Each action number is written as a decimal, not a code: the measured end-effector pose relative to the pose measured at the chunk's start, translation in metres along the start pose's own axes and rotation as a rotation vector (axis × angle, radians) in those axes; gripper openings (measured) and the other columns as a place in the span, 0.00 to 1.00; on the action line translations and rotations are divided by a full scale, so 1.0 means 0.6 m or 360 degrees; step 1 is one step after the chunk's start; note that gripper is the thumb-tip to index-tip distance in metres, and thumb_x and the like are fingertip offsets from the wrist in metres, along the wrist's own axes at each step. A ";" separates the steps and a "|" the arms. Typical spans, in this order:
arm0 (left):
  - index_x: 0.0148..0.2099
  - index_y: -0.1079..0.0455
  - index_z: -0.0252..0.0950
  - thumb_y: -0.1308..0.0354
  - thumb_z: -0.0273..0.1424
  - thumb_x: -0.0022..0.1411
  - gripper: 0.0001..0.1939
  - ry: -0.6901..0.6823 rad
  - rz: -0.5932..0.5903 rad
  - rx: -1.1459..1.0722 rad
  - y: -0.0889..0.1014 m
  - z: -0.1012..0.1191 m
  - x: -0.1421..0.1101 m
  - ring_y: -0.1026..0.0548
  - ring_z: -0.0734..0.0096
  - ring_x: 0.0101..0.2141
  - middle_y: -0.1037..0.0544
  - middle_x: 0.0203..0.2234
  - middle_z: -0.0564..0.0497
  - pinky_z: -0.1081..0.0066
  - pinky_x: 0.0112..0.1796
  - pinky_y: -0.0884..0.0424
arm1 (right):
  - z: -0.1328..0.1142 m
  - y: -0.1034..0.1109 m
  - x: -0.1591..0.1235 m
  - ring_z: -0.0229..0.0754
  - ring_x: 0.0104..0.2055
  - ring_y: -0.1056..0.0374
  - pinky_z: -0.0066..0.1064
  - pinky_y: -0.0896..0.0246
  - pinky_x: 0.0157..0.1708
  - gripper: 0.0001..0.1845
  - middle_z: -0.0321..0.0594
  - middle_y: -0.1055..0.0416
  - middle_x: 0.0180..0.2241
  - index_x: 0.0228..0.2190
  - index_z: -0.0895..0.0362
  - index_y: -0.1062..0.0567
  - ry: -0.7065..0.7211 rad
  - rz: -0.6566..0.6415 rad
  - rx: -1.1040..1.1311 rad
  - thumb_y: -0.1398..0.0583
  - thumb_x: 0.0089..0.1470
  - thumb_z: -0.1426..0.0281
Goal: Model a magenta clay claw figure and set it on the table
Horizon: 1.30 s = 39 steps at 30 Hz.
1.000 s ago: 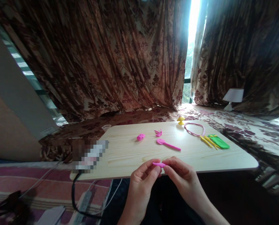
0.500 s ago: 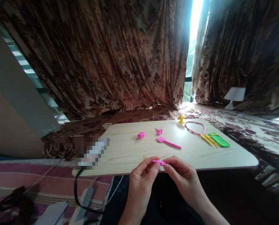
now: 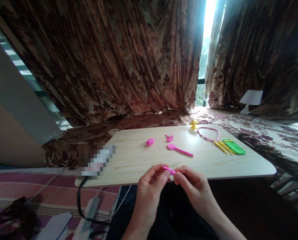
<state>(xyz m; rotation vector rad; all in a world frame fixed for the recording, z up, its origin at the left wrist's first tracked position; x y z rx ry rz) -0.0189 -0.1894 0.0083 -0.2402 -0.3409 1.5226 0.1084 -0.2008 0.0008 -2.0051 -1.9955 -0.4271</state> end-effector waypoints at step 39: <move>0.41 0.27 0.33 0.38 0.34 0.50 0.15 0.0029 0.0077 0.0046 0.011 -0.018 0.005 0.28 0.71 0.29 0.24 0.29 0.49 0.69 0.38 0.32 | 0.003 -0.004 -0.002 0.39 0.34 0.33 0.30 0.37 0.36 0.07 0.37 0.29 0.30 0.33 0.56 0.25 0.0014 -0.0015 0.0011 0.42 0.55 0.68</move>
Point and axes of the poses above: each hand's wrist, its own x-axis towards the middle knuckle, its own y-axis out of the back of the hand, z = x × y, the point moved 3 cm from there along x, towards the middle knuckle
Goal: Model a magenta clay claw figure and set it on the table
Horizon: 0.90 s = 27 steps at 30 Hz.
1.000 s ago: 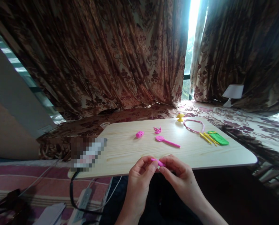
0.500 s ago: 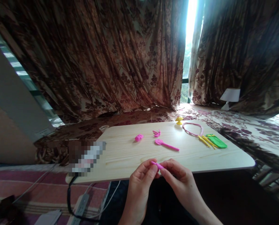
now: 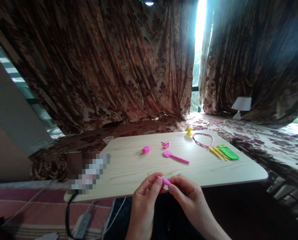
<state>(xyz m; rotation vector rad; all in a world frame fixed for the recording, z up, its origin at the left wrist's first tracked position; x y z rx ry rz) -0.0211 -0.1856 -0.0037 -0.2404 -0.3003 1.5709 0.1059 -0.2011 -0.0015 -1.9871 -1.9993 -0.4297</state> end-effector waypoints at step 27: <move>0.36 0.26 0.34 0.40 0.32 0.54 0.08 -0.0004 -0.0140 -0.0129 -0.013 -0.025 -0.001 0.29 0.71 0.33 0.24 0.30 0.50 0.72 0.39 0.34 | 0.003 0.003 -0.003 0.39 0.32 0.33 0.32 0.35 0.34 0.04 0.37 0.30 0.29 0.32 0.56 0.27 0.0148 0.0159 -0.0128 0.41 0.52 0.71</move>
Point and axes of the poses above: each hand's wrist, its own x-axis towards the middle knuckle, its own y-axis out of the back of the hand, z = x × y, the point moved 3 cm from there along x, towards the middle knuckle
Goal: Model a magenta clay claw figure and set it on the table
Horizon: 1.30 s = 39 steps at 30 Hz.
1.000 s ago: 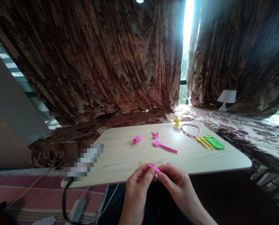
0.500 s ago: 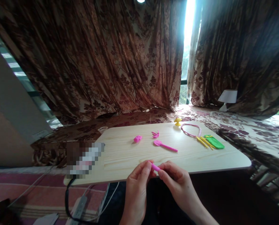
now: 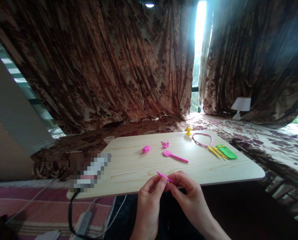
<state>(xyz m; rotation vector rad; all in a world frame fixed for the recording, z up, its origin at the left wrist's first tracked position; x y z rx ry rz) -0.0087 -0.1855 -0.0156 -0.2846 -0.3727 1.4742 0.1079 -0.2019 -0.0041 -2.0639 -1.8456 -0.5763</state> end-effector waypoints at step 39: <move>0.37 0.25 0.35 0.43 0.35 0.56 0.10 -0.0111 0.0043 0.0127 0.004 0.010 0.005 0.30 0.73 0.31 0.24 0.29 0.51 0.72 0.37 0.34 | 0.013 -0.002 0.003 0.36 0.28 0.37 0.27 0.39 0.30 0.09 0.35 0.31 0.24 0.32 0.56 0.23 -0.0281 -0.0033 0.0203 0.41 0.53 0.65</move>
Point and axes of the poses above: each hand's wrist, its own x-axis towards the middle knuckle, its own y-axis out of the back of the hand, z = x × y, the point moved 3 cm from there along x, towards the middle knuckle
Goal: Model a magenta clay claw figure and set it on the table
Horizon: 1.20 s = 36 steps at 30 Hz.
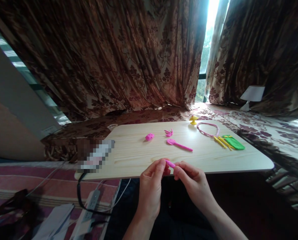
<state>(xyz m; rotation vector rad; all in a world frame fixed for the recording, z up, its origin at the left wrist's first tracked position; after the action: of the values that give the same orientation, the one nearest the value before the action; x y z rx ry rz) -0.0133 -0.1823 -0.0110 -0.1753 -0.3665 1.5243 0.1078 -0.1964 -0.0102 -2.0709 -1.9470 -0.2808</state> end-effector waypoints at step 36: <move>0.46 0.29 0.35 0.49 0.32 0.61 0.13 0.0655 -0.0347 -0.1000 -0.066 -0.025 -0.014 0.32 0.64 0.49 0.28 0.47 0.44 0.66 0.49 0.37 | -0.021 -0.010 0.110 0.48 0.56 0.45 0.50 0.58 0.57 0.19 0.47 0.38 0.52 0.51 0.55 0.36 0.0592 0.0472 -0.1138 0.52 0.59 0.71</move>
<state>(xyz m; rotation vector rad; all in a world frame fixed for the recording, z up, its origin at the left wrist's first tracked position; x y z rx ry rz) 0.0291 -0.1906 -0.0124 -0.8988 -0.5046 1.0832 0.1072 -0.1380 0.0241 -2.4297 -1.4024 -1.3410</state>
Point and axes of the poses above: each hand's wrist, its own x-axis towards the middle knuckle, its own y-axis out of the back of the hand, z = x × y, the point moved 3 cm from there along x, towards the middle knuckle
